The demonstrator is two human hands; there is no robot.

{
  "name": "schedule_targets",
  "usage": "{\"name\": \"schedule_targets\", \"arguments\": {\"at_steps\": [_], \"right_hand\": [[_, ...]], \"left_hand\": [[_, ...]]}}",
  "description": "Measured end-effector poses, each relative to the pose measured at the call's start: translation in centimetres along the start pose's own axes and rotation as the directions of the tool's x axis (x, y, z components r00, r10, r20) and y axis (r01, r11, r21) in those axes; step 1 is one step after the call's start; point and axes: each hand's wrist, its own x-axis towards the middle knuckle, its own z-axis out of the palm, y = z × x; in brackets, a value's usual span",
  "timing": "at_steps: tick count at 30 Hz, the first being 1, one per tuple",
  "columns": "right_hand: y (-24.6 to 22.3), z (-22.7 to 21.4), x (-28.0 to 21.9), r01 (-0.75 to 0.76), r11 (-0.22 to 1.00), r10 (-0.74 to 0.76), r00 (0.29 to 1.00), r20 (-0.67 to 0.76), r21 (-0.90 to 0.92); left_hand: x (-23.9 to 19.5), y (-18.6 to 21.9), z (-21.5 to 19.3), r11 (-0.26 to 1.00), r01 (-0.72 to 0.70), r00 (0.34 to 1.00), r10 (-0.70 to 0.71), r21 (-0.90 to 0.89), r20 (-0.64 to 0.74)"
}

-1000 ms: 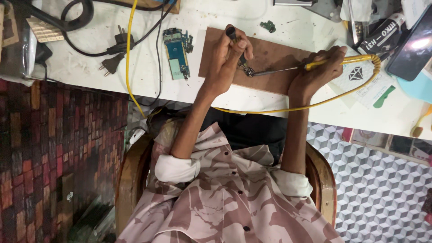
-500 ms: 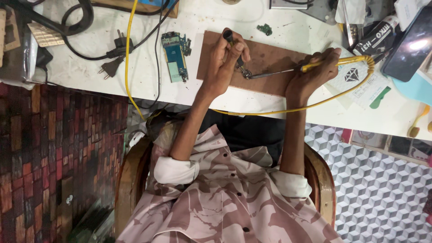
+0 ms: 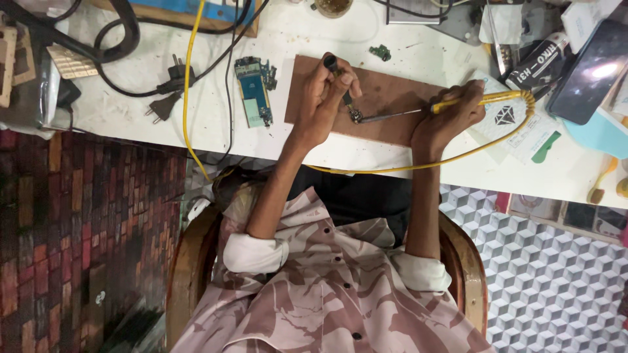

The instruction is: The person uses a soldering iron and a small screwdriver to work on a small electronic component on a wooden board. They repeatedly apply heat and adjust the component while handling solder wire.

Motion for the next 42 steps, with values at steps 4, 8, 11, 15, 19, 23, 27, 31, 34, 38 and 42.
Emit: {"name": "schedule_targets", "arguments": {"at_steps": [4,8,11,15,19,23,27,31,34,38,42], "right_hand": [[-0.1,-0.4,0.1,-0.051,0.998,0.048,0.997,-0.061,-0.038],[0.1,-0.5,-0.5,-0.019,0.998,0.017,0.999,0.041,0.056],[-0.3,-0.1,0.1,0.07,0.997,-0.07,0.997,0.007,0.008],[-0.1,-0.2,0.2,-0.071,0.985,0.09,0.989,-0.117,0.16],[-0.7,0.2,0.5,-0.102,0.976,0.113,0.993,-0.047,0.192],[-0.9,0.4,0.2,-0.092,0.982,0.095,0.995,-0.01,0.167],[-0.7,-0.4,-0.1,-0.141,0.958,0.14,0.99,0.023,0.25],[-1.3,0.5,-0.2,-0.125,0.968,0.119,0.992,0.04,0.216],[-1.7,0.5,-0.4,-0.161,0.963,0.159,0.987,0.025,0.218],[-1.1,0.4,-0.1,-0.131,0.976,0.134,0.991,-0.004,0.173],[-0.4,0.0,0.6,-0.124,0.989,0.132,0.984,-0.115,0.076]], "left_hand": [[0.1,-0.6,-0.1,0.999,-0.019,1.0,0.02,-0.025,0.018],[-0.9,-1.1,-0.3,0.997,0.049,0.998,-0.051,-0.058,-0.031],[-0.1,-1.0,0.1,0.999,0.017,0.999,-0.018,-0.047,-0.037],[-0.6,-1.6,0.4,0.986,0.099,0.995,-0.095,-0.131,0.039],[0.2,-0.7,0.3,0.915,0.102,0.995,-0.09,-0.391,0.049],[-0.4,2.2,-1.5,0.897,0.018,0.996,0.023,-0.442,0.088],[-0.9,6.4,-3.4,0.984,0.09,0.946,-0.133,0.156,0.295],[0.3,9.5,-2.9,0.751,-0.039,0.901,-0.259,0.659,0.348],[0.4,9.8,-1.9,0.658,-0.109,0.876,-0.292,0.746,0.385],[0.3,8.4,-1.1,0.612,-0.312,0.884,-0.093,0.727,0.458],[-0.3,6.5,-0.5,0.542,-0.307,0.911,-0.072,0.783,0.407]]}}
